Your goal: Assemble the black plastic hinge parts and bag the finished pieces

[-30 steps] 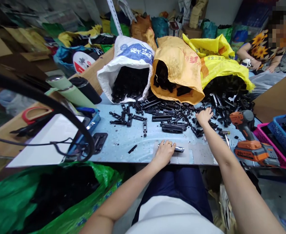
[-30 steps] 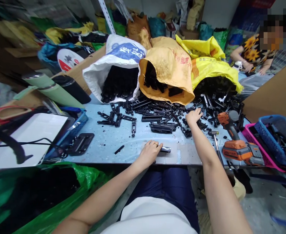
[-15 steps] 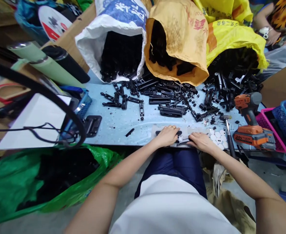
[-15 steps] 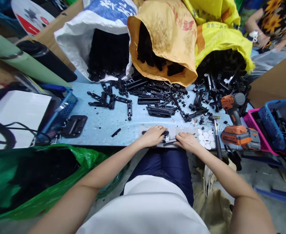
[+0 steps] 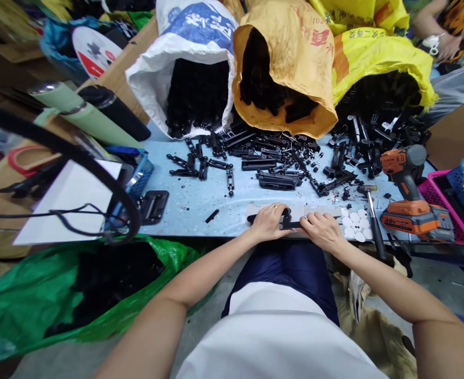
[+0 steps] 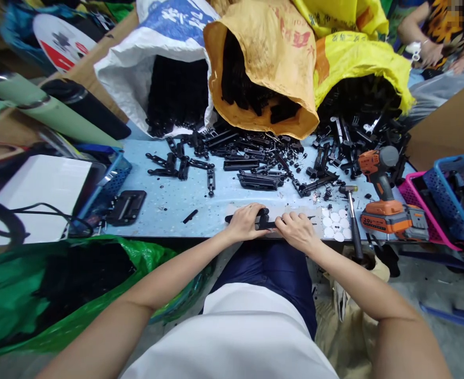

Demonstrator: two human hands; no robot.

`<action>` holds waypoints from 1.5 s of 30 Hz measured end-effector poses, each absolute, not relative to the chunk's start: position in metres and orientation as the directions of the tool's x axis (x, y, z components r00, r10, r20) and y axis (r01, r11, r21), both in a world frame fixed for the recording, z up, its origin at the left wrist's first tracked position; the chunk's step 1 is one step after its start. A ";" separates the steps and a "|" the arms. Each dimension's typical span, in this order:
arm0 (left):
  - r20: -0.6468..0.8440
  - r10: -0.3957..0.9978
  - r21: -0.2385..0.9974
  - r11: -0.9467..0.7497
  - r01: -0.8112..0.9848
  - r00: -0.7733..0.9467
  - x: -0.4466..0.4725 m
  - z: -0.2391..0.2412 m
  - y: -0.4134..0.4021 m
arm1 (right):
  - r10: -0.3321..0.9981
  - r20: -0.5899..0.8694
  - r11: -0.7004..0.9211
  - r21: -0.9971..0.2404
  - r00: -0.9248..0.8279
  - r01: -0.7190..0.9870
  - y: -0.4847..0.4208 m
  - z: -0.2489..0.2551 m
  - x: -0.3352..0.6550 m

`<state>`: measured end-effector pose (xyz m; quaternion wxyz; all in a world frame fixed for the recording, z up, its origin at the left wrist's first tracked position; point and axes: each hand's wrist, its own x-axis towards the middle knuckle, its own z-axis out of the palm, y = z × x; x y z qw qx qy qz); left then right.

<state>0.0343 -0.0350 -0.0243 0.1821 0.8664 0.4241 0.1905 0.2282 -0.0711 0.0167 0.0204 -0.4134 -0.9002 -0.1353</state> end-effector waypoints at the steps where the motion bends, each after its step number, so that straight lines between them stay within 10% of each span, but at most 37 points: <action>1: 0.193 0.803 0.485 -0.578 0.657 0.564 0.034 -0.025 -0.035 | 0.737 0.140 0.625 0.232 -0.661 0.745 -0.070 0.019 0.228; 25: 0.359 0.804 0.507 -0.594 0.625 0.474 0.035 -0.036 -0.037 | 0.666 0.032 0.706 0.295 -0.746 0.643 -0.048 0.036 0.230; 35: 0.199 0.783 0.437 -0.609 0.662 0.589 0.055 -0.012 -0.019 | 0.653 0.126 0.722 0.195 -0.747 0.664 -0.041 0.003 0.261; 45: -0.124 0.945 0.331 -0.249 0.910 0.304 0.127 0.017 0.117 | 0.764 0.259 0.617 -0.026 -0.591 0.786 -0.051 -0.020 0.279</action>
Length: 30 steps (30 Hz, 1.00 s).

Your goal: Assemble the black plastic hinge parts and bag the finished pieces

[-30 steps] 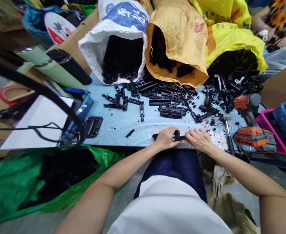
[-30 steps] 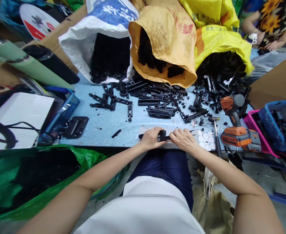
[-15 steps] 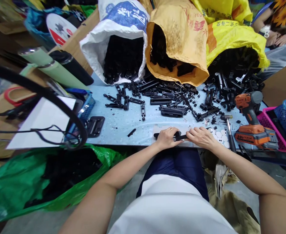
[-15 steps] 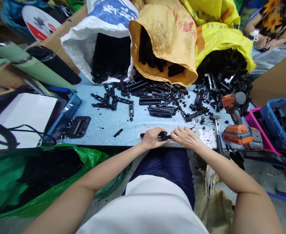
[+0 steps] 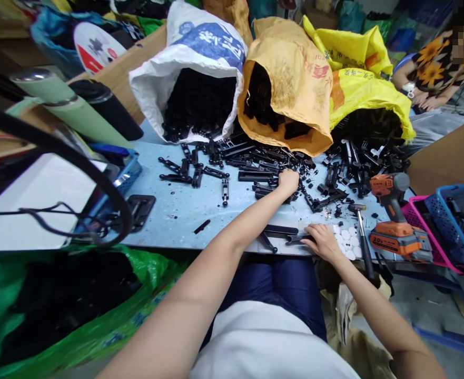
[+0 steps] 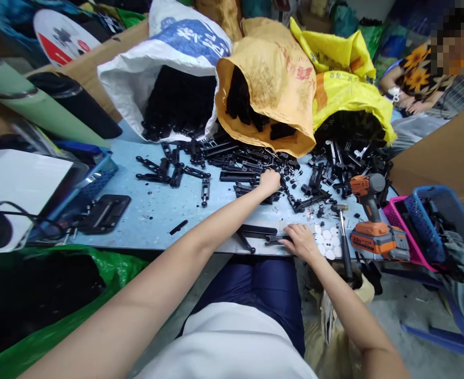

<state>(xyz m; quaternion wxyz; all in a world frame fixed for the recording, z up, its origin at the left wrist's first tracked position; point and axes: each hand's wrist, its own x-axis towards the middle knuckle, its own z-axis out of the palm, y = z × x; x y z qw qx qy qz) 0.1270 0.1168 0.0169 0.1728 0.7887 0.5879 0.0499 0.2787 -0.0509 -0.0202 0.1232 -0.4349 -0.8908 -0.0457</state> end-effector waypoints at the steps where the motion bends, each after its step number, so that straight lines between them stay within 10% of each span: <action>1: -0.126 0.947 0.334 -0.239 0.912 0.294 0.132 0.016 0.117 | 0.782 0.270 0.589 -0.024 -0.562 0.808 -0.040 -0.015 0.280; 6: -0.082 0.954 0.341 -0.244 0.908 0.287 0.124 0.020 0.099 | 0.938 0.142 0.307 0.077 -0.315 0.949 0.050 0.008 0.281; 11: 0.211 0.940 0.479 -0.339 0.810 0.269 0.052 0.018 0.050 | 0.909 -0.146 0.406 0.090 -0.391 0.910 0.105 0.012 0.269; 21: 0.263 0.866 0.360 -0.498 0.789 0.426 -0.021 -0.015 -0.036 | 0.922 0.220 0.387 -0.571 -0.320 0.724 0.004 0.004 0.252; 30: 0.096 0.740 0.126 -0.672 0.729 0.666 -0.013 0.005 -0.027 | 0.869 0.297 0.495 -0.517 -0.397 0.698 -0.044 0.006 0.241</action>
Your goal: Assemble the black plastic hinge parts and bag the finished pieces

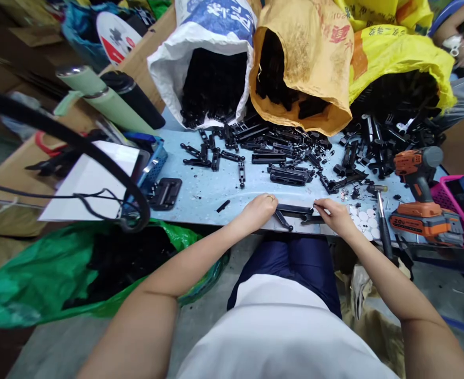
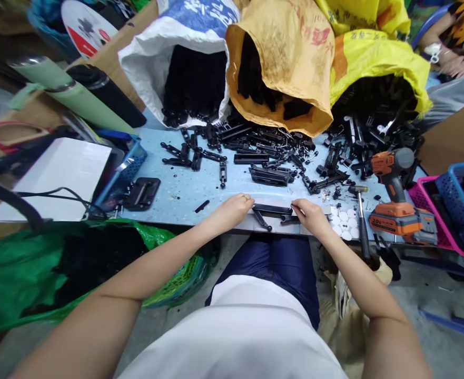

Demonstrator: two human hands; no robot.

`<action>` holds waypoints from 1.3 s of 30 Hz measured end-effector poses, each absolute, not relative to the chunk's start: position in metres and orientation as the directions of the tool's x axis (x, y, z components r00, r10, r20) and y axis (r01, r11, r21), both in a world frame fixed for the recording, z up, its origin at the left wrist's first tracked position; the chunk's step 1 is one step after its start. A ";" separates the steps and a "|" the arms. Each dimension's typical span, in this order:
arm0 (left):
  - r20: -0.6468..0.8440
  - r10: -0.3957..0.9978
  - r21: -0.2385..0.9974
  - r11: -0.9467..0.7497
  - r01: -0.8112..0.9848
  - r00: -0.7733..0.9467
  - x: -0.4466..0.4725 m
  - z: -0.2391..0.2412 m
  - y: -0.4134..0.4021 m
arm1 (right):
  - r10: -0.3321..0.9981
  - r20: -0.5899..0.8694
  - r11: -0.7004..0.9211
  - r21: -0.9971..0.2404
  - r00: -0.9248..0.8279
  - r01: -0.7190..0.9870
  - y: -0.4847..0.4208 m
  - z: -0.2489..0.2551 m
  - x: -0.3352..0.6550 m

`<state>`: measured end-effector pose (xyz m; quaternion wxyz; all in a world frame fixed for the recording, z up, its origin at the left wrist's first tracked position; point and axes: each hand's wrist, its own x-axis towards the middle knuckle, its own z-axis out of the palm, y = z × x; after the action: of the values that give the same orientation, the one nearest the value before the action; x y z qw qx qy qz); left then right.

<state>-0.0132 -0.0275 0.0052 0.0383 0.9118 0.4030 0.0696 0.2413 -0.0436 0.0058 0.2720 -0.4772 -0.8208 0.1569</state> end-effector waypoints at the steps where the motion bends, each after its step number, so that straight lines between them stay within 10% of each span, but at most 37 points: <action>1: 0.105 0.750 0.129 -0.661 0.739 0.653 -0.012 0.003 -0.027 | 0.852 0.301 0.524 -0.489 -0.429 0.697 -0.045 0.007 0.241; 18: 0.454 0.769 0.177 -0.573 0.800 0.450 0.000 -0.050 -0.047 | 0.819 0.275 0.573 -0.343 -0.504 0.744 -0.047 0.000 0.250; 26: 0.482 0.621 0.187 -0.762 0.620 0.618 0.015 -0.052 -0.051 | 0.768 0.214 0.639 -0.312 -0.604 0.703 -0.043 -0.014 0.254; 39: 0.127 0.727 0.177 -0.686 0.706 0.675 0.045 -0.022 -0.020 | 0.779 0.091 0.619 0.046 -0.620 0.784 -0.031 -0.009 0.282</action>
<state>0.0453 -0.0196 -0.0217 0.0566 0.9134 0.3922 0.0935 0.2824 -0.0312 -0.0093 0.0309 -0.4347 -0.8991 -0.0405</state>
